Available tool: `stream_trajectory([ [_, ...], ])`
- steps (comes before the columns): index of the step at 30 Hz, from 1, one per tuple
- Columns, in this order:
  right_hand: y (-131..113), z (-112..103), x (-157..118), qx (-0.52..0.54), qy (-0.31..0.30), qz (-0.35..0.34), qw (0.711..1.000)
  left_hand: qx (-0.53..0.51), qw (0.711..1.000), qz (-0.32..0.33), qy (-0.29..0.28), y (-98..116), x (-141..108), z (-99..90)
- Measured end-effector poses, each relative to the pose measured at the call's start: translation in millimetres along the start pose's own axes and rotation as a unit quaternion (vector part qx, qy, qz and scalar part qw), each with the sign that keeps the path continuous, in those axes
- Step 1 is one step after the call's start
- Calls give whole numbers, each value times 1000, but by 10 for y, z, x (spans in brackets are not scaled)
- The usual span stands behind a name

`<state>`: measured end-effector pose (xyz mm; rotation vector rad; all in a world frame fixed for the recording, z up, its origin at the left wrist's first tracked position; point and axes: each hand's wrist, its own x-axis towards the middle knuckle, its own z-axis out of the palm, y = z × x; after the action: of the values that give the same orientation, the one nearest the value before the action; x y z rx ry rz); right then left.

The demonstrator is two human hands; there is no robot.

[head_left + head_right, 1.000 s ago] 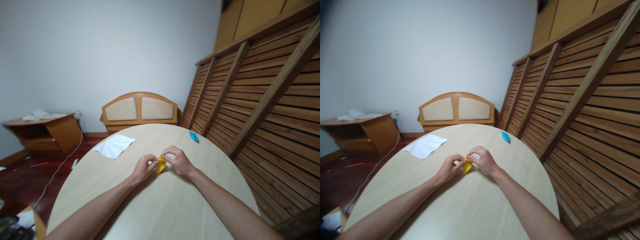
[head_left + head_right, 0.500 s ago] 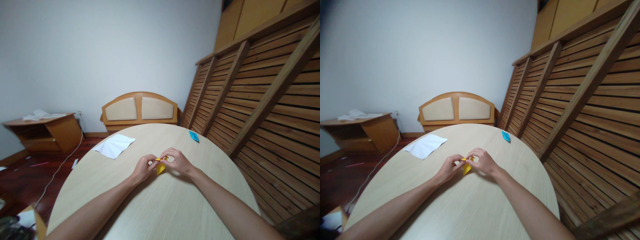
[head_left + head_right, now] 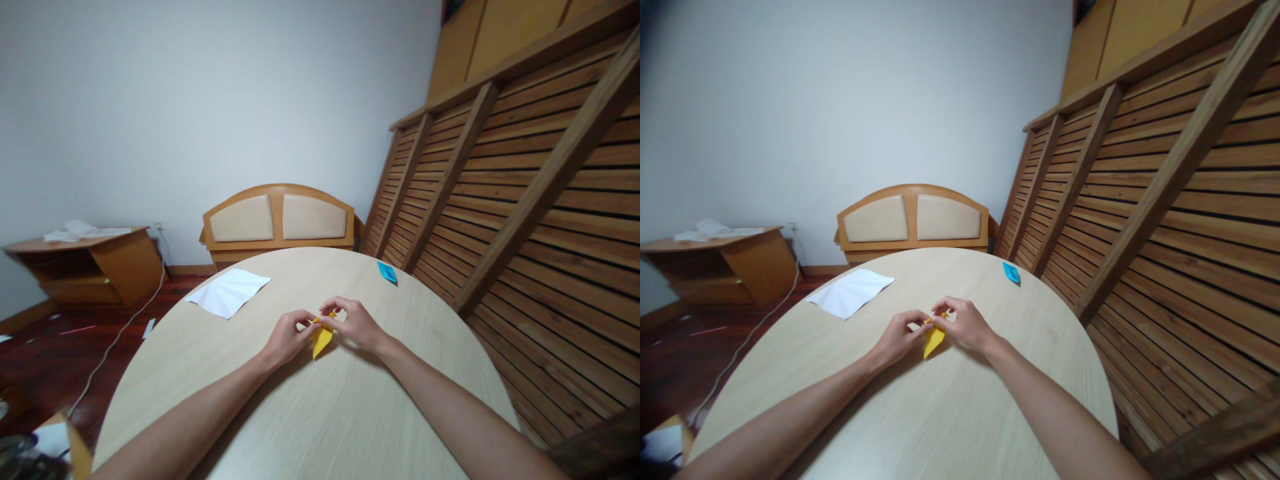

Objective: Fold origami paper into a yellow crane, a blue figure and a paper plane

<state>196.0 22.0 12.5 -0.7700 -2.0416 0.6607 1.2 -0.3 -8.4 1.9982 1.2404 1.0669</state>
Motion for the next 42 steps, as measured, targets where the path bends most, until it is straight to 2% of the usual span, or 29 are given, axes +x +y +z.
stream_trajectory([
  [6, 52, -27, 12, 3, 12, 22, 1000, -23, 999, -22, 26, -20, 4, 0],
  [10, 57, -48, 20, -4, 35, 39, 999, -38, 998, -35, 20, -21, 7, 1],
  [15, 71, -49, 16, -2, 23, 27, 999, -36, 999, -29, 15, -15, 11, -7],
  [21, 76, -80, 13, 14, -16, 22, 1000, -47, 999, -19, 4, -48, 7, -3],
  [27, 159, -229, -59, -17, -86, 69, 994, -39, 998, -33, 35, -88, 38, -7],
  [31, 195, -179, -113, -25, -141, 97, 985, -74, 995, -47, 52, -110, 57, -15],
  [37, 161, 1, -82, -61, -98, 70, 991, -119, 989, -65, 58, -162, 83, -14],
  [42, 160, 1, -52, -88, -59, 50, 993, -161, 981, -97, 48, -142, 79, -3],
])
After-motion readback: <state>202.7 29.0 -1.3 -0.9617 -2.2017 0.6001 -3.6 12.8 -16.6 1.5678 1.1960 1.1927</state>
